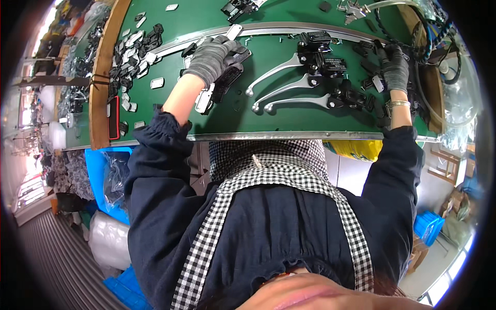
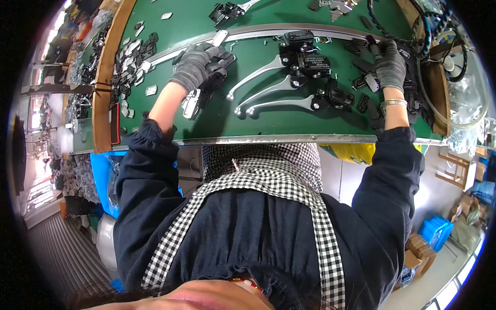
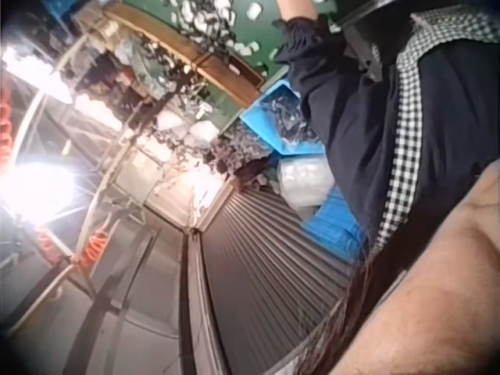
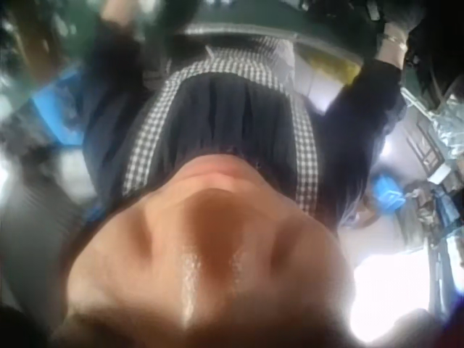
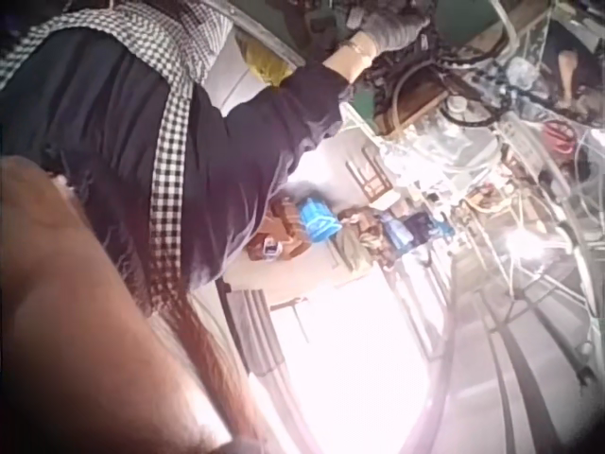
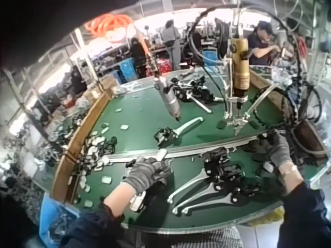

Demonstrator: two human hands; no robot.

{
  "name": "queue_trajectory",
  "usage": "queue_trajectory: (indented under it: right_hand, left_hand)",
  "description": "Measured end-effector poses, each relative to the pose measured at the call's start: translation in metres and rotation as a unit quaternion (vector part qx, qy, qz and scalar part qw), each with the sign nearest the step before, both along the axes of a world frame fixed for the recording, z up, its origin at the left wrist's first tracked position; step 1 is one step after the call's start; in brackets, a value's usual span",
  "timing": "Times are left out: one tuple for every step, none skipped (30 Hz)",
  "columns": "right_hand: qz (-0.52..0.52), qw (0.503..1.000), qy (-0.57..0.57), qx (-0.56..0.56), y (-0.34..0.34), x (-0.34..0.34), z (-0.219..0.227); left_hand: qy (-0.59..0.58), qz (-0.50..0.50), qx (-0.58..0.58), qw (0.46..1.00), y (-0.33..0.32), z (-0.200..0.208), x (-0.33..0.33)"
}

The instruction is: The person assembles brake lever units by fitting covers onto the reservoirs and securing them with screws using a pneumatic screwdriver.

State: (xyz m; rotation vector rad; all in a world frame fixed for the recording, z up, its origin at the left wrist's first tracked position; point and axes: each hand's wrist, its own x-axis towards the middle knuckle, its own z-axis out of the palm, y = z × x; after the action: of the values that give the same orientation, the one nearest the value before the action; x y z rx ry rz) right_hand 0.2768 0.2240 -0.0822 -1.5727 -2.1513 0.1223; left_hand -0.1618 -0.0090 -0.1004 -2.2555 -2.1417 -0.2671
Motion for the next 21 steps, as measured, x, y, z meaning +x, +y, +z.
queue_trajectory:
  right_hand:
    - [0.024, 0.999, 0.028, 0.022, -0.003, -0.001, 0.007]
    - [0.026, 0.999, 0.030, 0.017, -0.008, -0.003, 0.012]
    - [0.041, 0.997, 0.067, 0.015, -0.014, -0.004, 0.017]
    - [0.069, 0.992, 0.101, 0.026, -0.021, -0.006, 0.021]
    - [0.055, 0.993, 0.102, 0.014, -0.027, -0.010, 0.024]
    - [0.071, 0.985, 0.154, -0.028, -0.035, -0.014, 0.028]
    - [0.075, 0.974, 0.201, -0.074, -0.043, -0.018, 0.032]
    - [0.083, 0.973, 0.207, -0.068, -0.053, -0.023, 0.037]
    - [0.107, 0.940, 0.303, -0.115, -0.064, -0.028, 0.042]
    - [0.112, 0.895, 0.397, -0.169, -0.075, -0.033, 0.049]
    - [0.115, 0.846, 0.482, -0.196, -0.087, -0.042, 0.054]
    - [0.124, 0.869, 0.447, -0.173, -0.094, -0.050, 0.062]
    - [0.174, 0.886, 0.400, -0.159, -0.106, -0.056, 0.069]
    - [0.215, 0.900, 0.353, -0.137, -0.118, -0.061, 0.073]
    - [0.215, 0.876, 0.383, -0.199, -0.126, -0.076, 0.072]
    - [0.244, 0.843, 0.412, -0.244, -0.132, -0.088, 0.072]
    - [0.244, 0.835, 0.425, -0.250, -0.137, -0.093, 0.074]
    - [0.253, 0.823, 0.431, -0.270, -0.142, -0.097, 0.075]
    - [0.220, 0.828, 0.447, -0.258, -0.144, -0.100, 0.075]
    - [0.217, 0.830, 0.447, -0.254, -0.146, -0.100, 0.076]
    - [0.194, 0.810, 0.477, -0.282, -0.149, -0.099, 0.076]
  left_hand:
    - [-0.244, -0.062, -0.040, 0.967, 0.007, -0.002, -0.004]
    - [-0.387, -0.026, -0.098, 0.916, 0.010, -0.004, -0.007]
    - [-0.540, 0.026, -0.138, 0.830, 0.013, -0.005, -0.010]
    - [-0.656, 0.089, -0.156, 0.733, 0.017, -0.006, -0.013]
    - [-0.353, 0.060, -0.115, 0.927, 0.017, -0.005, -0.016]
    - [-0.003, 0.018, -0.058, 0.998, 0.018, -0.003, -0.017]
    - [-0.179, 0.048, -0.074, 0.980, 0.018, 0.001, -0.016]
    - [-0.271, 0.054, -0.067, 0.959, 0.018, 0.006, -0.012]
    - [-0.276, 0.096, -0.077, 0.953, 0.019, 0.015, -0.007]
    - [-0.287, 0.102, -0.042, 0.951, 0.015, 0.023, 0.004]
    - [-0.225, 0.076, 0.022, 0.971, 0.011, 0.033, 0.016]
    - [-0.320, 0.012, 0.085, 0.944, 0.018, 0.043, 0.033]
    - [-0.394, -0.025, 0.065, 0.916, 0.015, 0.054, 0.049]
    - [-0.470, -0.047, 0.030, 0.881, 0.007, 0.061, 0.071]
    - [-0.476, -0.076, 0.031, 0.875, 0.007, 0.068, 0.094]
    - [-0.487, -0.136, 0.068, 0.860, 0.010, 0.074, 0.114]
    - [-0.493, -0.129, 0.048, 0.859, 0.011, 0.080, 0.128]
    - [-0.423, -0.105, 0.114, 0.893, 0.019, 0.083, 0.142]
    - [-0.378, -0.086, 0.128, 0.913, 0.024, 0.087, 0.150]
    - [-0.340, -0.095, 0.170, 0.920, 0.028, 0.089, 0.155]
    - [-0.341, -0.099, 0.170, 0.919, 0.032, 0.090, 0.159]
